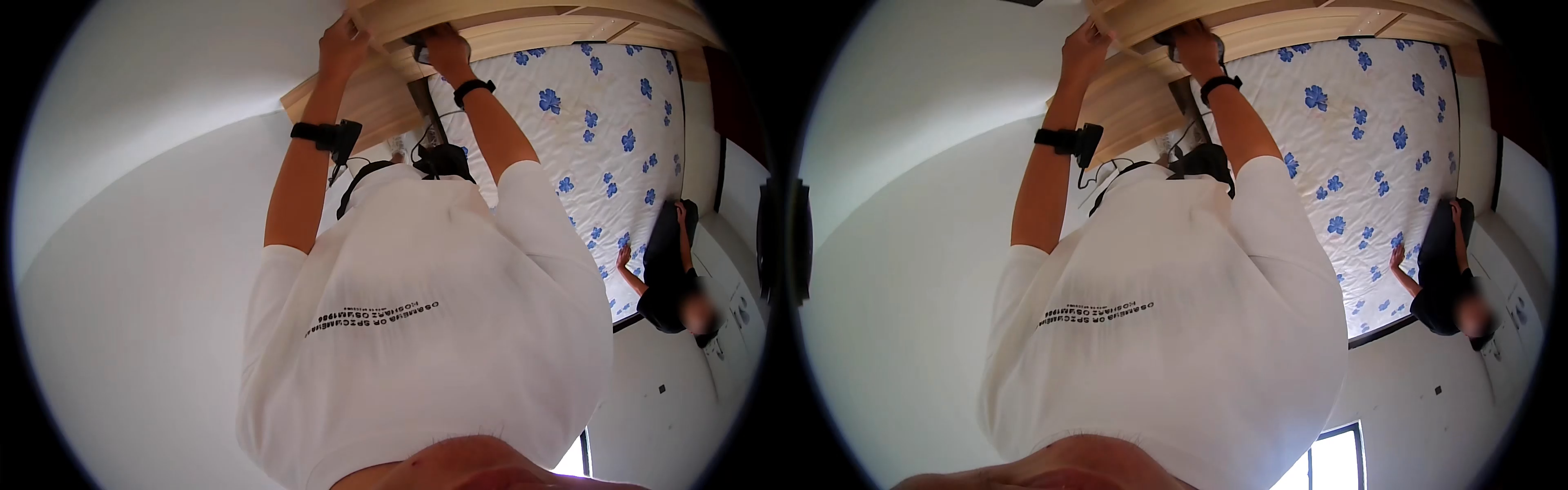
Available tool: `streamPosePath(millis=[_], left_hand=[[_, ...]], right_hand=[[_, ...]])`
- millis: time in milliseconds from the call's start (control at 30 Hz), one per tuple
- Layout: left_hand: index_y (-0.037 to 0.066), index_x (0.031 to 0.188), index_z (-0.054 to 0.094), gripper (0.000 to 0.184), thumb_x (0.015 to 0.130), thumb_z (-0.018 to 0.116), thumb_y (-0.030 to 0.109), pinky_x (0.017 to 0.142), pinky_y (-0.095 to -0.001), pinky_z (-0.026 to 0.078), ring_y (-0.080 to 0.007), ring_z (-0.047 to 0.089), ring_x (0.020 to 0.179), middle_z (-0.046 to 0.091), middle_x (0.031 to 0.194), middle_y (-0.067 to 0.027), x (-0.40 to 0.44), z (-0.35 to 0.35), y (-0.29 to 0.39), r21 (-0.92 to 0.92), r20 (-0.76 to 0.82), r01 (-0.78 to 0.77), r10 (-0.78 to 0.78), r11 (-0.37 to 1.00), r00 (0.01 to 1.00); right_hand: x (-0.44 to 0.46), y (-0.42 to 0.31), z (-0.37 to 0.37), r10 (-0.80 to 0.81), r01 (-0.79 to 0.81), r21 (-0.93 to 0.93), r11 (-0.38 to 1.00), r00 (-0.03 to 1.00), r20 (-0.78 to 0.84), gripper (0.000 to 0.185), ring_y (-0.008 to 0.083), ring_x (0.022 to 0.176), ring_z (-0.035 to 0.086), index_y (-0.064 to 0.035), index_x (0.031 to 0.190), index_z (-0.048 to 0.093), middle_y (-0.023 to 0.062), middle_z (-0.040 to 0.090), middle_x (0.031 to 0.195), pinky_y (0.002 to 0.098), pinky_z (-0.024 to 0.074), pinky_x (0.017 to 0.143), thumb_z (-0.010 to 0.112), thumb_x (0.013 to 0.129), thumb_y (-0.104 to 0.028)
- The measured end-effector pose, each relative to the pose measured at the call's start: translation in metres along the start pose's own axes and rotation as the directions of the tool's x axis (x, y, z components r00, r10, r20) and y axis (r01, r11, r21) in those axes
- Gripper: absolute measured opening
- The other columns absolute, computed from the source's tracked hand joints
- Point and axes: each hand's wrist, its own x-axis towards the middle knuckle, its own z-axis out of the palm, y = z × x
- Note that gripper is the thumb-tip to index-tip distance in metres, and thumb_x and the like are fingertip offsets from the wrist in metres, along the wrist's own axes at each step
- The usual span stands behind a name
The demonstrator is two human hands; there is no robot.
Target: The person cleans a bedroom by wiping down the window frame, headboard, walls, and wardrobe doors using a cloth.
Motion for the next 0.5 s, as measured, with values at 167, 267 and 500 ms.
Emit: streamPosePath(millis=[167,267,500], left_hand=[[0.005,0.130,0.056,0.045,0.086,0.063,0.011,0.092,-0.0290,0.048,-0.0191,0.064,0.111,0.068,0.117,-0.0108,-0.007,-0.001,0.024,-0.204,0.034,0.082,-0.077,0.976,0.996],[-0.007,0.140,0.043,0.060,0.088,0.069,0.006,0.092,-0.0250,0.049,-0.0160,0.062,0.110,0.061,0.126,-0.0155,-0.002,-0.001,0.029,-0.241,0.068,0.144,-0.132,0.960,0.989],[-0.008,0.139,0.042,0.060,0.087,0.069,0.004,0.094,-0.0250,0.048,-0.0147,0.060,0.111,0.062,0.126,-0.0141,0.003,0.001,0.029,-0.294,0.109,0.220,-0.196,0.930,0.975]], right_hand=[[0.018,0.124,0.046,0.136,-0.086,-0.232,0.969,0.969,0.208,0.027,0.0327,0.098,0.065,-0.0069,0.105,0.068,0.0166,0.068,0.106,0.0470,0.0562,0.079,0.056,0.082,-0.016],[0.025,0.168,0.016,0.189,-0.017,-0.521,0.853,0.942,0.279,0.028,0.0226,0.089,0.070,-0.0169,0.094,0.076,0.0038,0.073,0.095,0.0427,0.0554,0.071,0.060,0.077,-0.033],[0.048,0.227,-0.035,0.484,-0.408,-0.264,0.874,0.686,0.543,0.054,0.0290,0.125,0.052,-0.0153,0.124,0.064,0.0085,0.060,0.132,0.0676,0.0356,0.099,0.064,0.080,-0.047]])
